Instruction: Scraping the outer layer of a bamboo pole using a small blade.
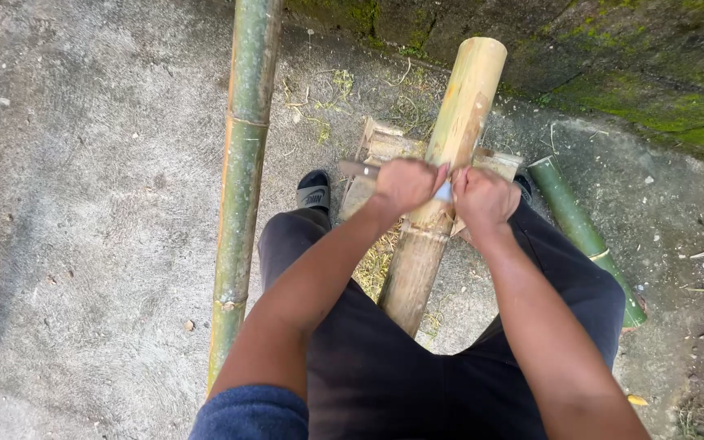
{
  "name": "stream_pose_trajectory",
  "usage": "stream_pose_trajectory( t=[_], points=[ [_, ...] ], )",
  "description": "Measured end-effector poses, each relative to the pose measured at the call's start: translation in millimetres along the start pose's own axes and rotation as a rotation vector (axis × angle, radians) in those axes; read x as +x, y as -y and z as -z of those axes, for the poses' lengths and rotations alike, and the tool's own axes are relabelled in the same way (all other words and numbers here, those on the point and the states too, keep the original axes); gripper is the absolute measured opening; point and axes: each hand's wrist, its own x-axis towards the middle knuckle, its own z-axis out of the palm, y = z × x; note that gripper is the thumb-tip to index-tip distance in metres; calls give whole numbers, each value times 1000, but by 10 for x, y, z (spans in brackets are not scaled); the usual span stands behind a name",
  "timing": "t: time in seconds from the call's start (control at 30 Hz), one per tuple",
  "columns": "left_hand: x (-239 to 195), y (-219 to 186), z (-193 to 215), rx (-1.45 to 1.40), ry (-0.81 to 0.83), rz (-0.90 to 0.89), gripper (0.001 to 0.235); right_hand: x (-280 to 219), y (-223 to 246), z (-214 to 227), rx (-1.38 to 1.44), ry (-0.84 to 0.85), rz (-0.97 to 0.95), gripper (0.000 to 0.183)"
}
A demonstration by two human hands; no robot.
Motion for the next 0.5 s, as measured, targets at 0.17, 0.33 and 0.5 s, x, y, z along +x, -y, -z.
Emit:
stream_pose_trajectory(
  t=[0.17, 0.33, 0.5],
  points=[
    [625, 316, -25, -2, 63, -14, 60, 628, -172, -100, -69, 7, 32, 22],
    [790, 416, -43, 54, 173, 222, 72, 864, -201, -136, -104, -28, 115, 17],
    [642, 406, -115, 46, 12, 188, 65, 737, -162, -137, -152, -39, 93, 17]
  ],
)
